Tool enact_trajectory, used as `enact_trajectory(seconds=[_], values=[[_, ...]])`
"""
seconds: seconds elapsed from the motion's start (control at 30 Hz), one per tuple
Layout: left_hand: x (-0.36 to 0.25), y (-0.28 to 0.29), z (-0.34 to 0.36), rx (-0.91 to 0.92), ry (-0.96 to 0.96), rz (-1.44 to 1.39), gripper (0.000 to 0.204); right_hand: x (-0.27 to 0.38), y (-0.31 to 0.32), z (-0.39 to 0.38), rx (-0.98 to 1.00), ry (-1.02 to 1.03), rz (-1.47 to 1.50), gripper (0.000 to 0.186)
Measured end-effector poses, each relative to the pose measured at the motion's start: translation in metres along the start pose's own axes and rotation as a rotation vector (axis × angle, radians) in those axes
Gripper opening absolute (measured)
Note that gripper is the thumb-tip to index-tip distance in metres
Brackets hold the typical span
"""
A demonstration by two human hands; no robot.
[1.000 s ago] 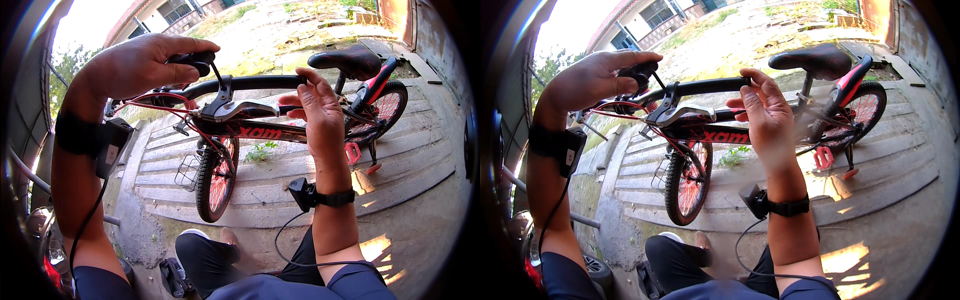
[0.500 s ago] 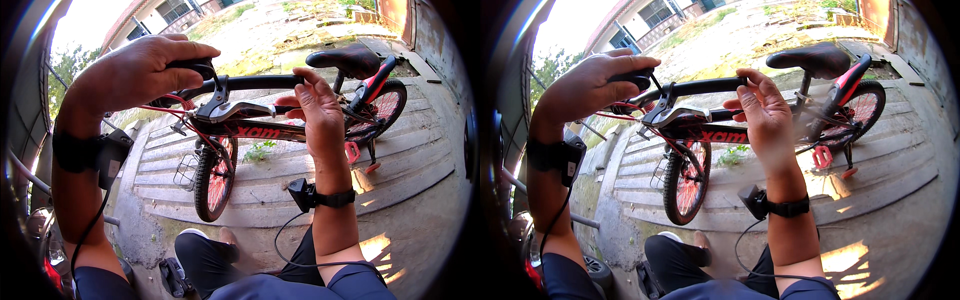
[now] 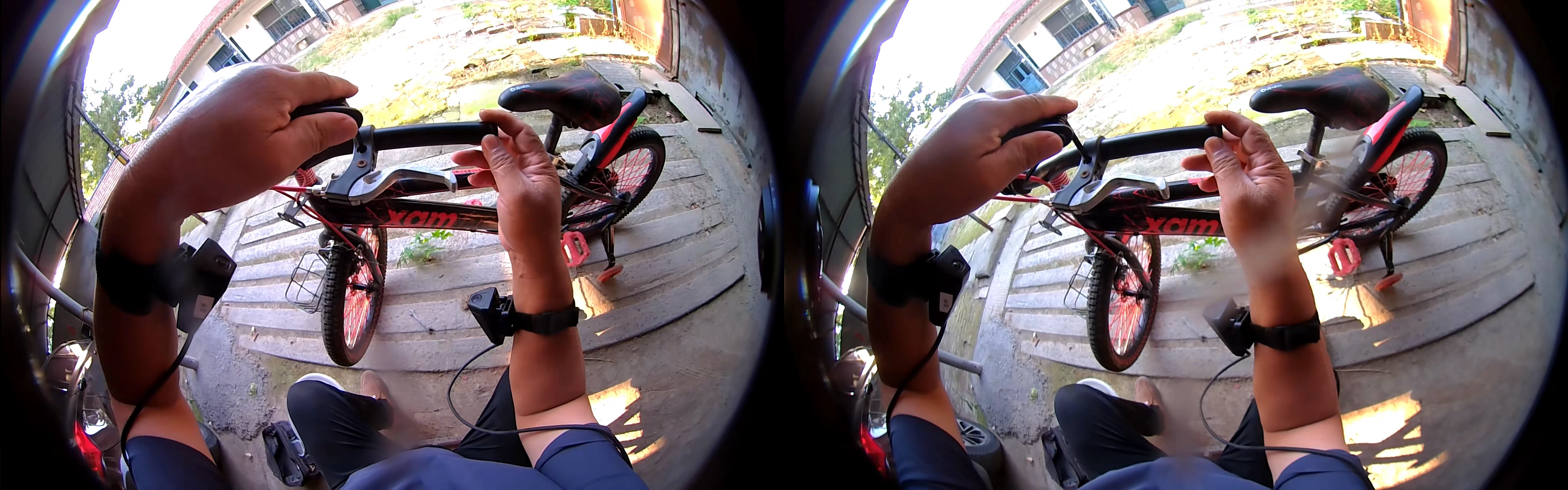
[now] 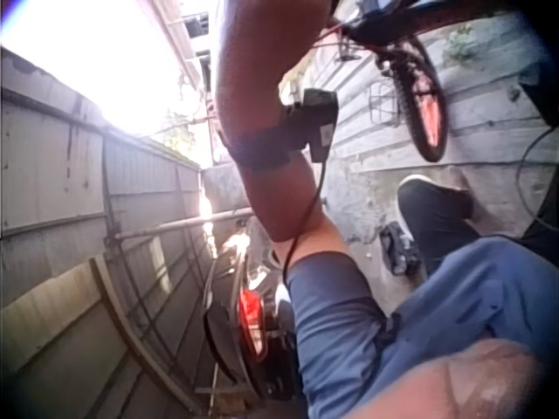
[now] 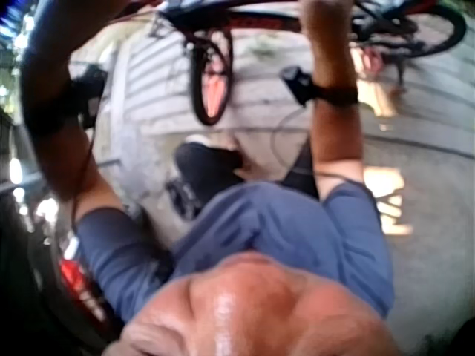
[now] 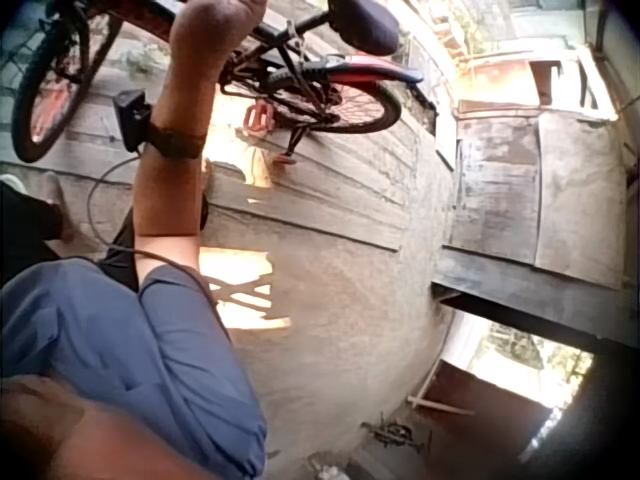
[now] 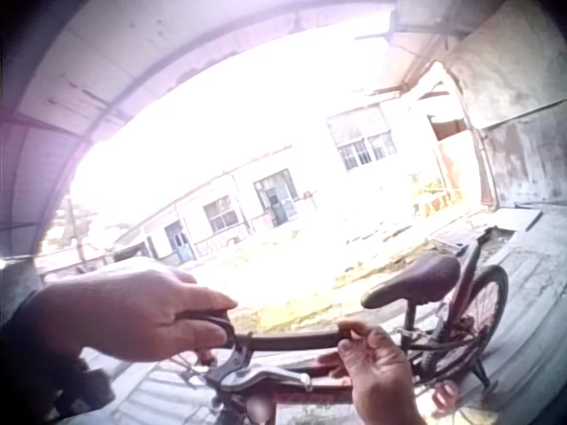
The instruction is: The person sits on the ground and works on a bicycle, specifically focusing on the handlebars. They use a screwdriver to adjust a red cable and a black plastic component attached to the handlebar stem. The person also handles a white plastic bowl and a black tool bag during the process.
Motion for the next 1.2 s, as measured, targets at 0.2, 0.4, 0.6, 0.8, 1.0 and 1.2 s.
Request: enact_trajectory(seconds=[0.2, 0.4, 0.6, 0.8, 1.0, 1.2], values=[[-0.005, 0.002, -0.005, -0.027, -0.044, 0.021, 0.037, 0.007, -0.004, 0.0, 0.075, 0.05, 0.035, 0.028], [-0.011, 0.002, -0.016, -0.049, 0.055, -0.066, 0.037, 0.02, -0.009, -0.002, 0.032, 0.061, -0.053, 0.027], [-0.025, 0.006, -0.027, -0.107, 0.135, 0.087, 0.038, 0.026, -0.014, -0.01, 0.045, 0.169, -0.111, 0.026], [-0.024, 0.005, -0.031, -0.149, 0.095, 0.239, 0.045, 0.021, -0.013, -0.011, 0.037, 0.182, -0.115, 0.025], [-0.026, 0.009, -0.053, -0.077, -0.235, 0.136, 0.052, 0.027, -0.021, -0.013, 0.057, 0.207, -0.132, 0.026], [-0.027, 0.007, -0.052, -0.142, -0.049, 0.167, 0.046, 0.026, -0.021, -0.013, 0.012, 0.257, -0.155, 0.026]])
Point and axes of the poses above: each hand's wrist, its own z-axis towards the middle knuckle, its own y-axis out of the back of the hand, x = y × z, the point moved 7 cm from there along z, towards the middle knuckle, and after that the axes turned 6 degrees about x, right-handed, at the moved point
